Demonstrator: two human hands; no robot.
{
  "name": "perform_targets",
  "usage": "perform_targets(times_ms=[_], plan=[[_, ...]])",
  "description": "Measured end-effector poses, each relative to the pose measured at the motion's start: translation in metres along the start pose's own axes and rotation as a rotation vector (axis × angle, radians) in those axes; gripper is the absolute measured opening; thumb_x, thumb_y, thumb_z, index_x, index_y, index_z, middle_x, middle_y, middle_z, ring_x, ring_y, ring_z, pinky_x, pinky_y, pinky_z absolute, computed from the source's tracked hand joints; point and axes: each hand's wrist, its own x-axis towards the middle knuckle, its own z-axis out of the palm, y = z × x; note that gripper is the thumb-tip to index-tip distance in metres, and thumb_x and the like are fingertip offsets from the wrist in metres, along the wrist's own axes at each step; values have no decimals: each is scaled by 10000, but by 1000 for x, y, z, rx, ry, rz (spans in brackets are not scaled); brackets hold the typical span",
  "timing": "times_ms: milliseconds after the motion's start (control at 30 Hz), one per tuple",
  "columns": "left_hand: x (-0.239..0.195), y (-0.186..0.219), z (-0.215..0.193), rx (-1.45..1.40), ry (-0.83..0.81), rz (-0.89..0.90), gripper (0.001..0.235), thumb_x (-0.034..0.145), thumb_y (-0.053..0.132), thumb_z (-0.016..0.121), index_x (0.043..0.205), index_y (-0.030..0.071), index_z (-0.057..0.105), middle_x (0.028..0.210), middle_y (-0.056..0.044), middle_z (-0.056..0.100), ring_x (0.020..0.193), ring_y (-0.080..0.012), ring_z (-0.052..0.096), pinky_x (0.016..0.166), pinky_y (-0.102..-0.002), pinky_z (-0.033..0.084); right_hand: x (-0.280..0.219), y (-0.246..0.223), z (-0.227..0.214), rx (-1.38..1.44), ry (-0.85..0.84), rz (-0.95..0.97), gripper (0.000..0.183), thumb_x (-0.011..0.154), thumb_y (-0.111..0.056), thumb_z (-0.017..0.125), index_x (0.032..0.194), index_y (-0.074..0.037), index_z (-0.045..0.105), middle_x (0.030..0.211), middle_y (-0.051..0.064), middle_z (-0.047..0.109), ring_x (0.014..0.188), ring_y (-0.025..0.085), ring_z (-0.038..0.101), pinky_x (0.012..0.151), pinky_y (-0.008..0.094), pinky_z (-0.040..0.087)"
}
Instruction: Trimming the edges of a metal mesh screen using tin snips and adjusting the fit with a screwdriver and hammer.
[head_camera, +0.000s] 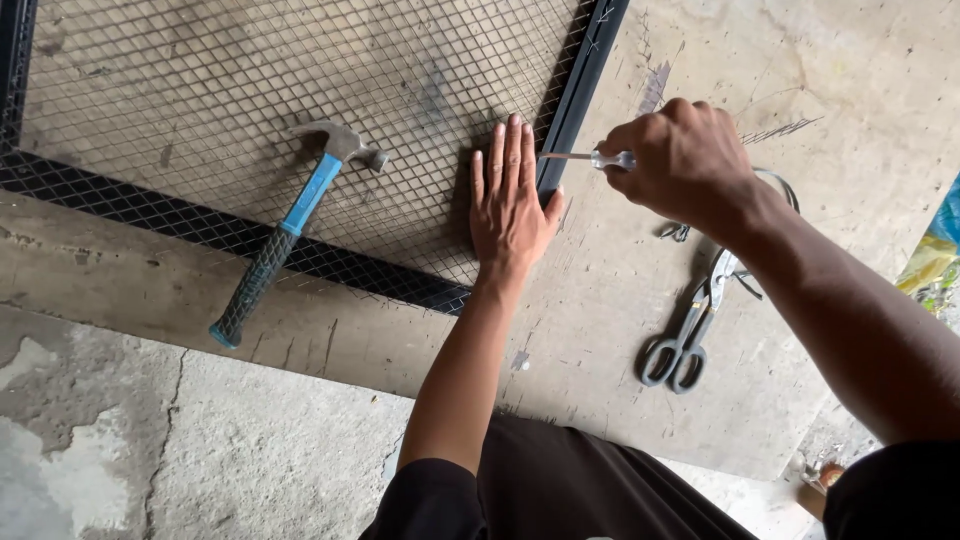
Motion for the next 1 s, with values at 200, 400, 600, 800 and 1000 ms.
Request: perform_targets(times_ms=[200, 400, 600, 800, 1000], plan=[[-7, 2, -6, 55, 52, 12, 967, 1025, 687, 601, 1641, 91, 154, 1711, -82, 106, 1594, -235, 127, 1306, -454, 139, 15, -32, 8, -305, 63, -143, 299, 998, 31, 527, 813, -182, 627, 475, -74, 456, 371, 66, 379, 342, 240, 359], [-1, 2, -9, 68, 72, 10, 939, 1038, 679, 546, 1639, 84, 139, 1710, -88, 96, 1595, -240, 120, 1305, -447, 124, 37, -28, -36, -205, 15, -154, 221, 809, 125, 620, 823, -94, 648, 572, -4, 540, 445, 90, 429, 401, 244, 321], [-1, 1, -6, 77, 1, 7, 973, 1063, 735, 486, 1641, 74, 66, 1713, -100, 31, 1603, -240, 67, 1306, -450, 89, 17, 2, -16, -151, 184, -221, 127, 937, -76, 791, 1045, -125, 836, 758, 29, 799, 404, 108, 588, 327, 266, 353], [2, 0, -4, 67, -45, 8, 975, 1073, 739, 456, 1640, 76, 22, 1715, -98, -8, 1604, -233, 28, 1304, -458, 54, 3, 25, -3, -104, 70, -78, 167, 1014, -231, 748, 1167, -213, 814, 825, 47, 821, 352, 78, 454, 345, 270, 277], [1, 0, 0, 71, -8, 7, 970, 1060, 732, 474, 1641, 82, 49, 1717, -94, 26, 1604, -229, 57, 1305, -453, 73, -4, 28, 6, 12, 1, 22, 203, 1020, -265, 710, 1205, -259, 795, 948, 130, 825, 326, 82, 410, 322, 266, 277]])
